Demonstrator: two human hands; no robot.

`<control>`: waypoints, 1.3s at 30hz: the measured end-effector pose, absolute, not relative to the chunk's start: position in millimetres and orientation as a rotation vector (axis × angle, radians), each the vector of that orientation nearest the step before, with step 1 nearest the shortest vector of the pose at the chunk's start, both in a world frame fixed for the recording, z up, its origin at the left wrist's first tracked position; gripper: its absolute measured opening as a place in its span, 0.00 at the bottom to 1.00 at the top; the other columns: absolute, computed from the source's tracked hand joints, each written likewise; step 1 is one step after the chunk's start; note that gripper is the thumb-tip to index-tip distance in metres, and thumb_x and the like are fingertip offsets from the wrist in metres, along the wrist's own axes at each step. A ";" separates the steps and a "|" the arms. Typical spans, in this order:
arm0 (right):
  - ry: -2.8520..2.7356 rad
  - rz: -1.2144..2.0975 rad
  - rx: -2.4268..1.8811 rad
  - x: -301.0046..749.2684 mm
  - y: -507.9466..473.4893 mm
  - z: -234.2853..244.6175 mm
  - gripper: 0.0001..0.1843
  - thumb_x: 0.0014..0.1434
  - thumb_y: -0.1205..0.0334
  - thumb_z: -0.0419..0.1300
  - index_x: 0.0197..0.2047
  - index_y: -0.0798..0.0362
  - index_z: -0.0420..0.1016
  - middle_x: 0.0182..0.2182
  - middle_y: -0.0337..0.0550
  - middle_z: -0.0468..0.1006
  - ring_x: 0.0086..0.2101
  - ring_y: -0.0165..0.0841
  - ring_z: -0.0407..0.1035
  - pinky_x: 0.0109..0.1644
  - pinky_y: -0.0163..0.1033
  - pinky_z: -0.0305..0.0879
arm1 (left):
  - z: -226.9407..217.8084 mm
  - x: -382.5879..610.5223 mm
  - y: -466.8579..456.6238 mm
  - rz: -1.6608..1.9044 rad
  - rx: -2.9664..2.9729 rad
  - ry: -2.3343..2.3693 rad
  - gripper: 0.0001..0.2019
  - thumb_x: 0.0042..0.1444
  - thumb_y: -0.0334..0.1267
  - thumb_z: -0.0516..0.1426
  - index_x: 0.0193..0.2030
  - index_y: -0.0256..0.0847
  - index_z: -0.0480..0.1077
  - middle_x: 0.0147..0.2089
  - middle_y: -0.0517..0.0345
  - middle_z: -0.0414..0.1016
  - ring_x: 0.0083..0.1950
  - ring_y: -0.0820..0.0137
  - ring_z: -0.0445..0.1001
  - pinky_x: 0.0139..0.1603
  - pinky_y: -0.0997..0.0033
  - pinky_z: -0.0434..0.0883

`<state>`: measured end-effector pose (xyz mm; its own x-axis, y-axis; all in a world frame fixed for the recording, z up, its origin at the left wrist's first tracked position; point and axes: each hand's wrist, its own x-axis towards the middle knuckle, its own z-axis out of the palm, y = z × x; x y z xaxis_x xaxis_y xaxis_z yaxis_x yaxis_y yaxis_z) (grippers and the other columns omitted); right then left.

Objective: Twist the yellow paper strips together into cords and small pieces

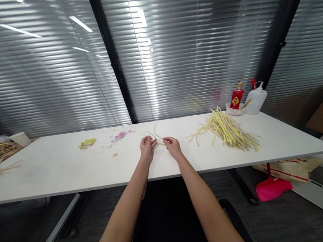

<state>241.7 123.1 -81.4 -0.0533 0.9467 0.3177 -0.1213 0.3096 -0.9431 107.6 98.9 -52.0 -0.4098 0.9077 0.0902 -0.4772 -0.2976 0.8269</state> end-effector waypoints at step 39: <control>-1.499 0.959 -0.811 242.7 110.6 -72.8 0.14 0.43 0.54 0.66 0.33 0.52 0.80 0.31 0.44 0.77 0.27 0.31 0.65 0.33 0.37 0.62 | -52.5 107.1 93.8 1.469 0.828 0.945 0.09 0.40 0.35 0.64 0.26 0.32 0.72 0.26 0.55 0.72 0.26 0.75 0.70 0.29 0.76 0.68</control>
<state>242.7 110.6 -72.8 -0.1390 0.8918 0.4306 -0.0169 0.4326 -0.9014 107.1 93.8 -52.5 -0.1056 0.9943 -0.0163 -0.4266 -0.0305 0.9039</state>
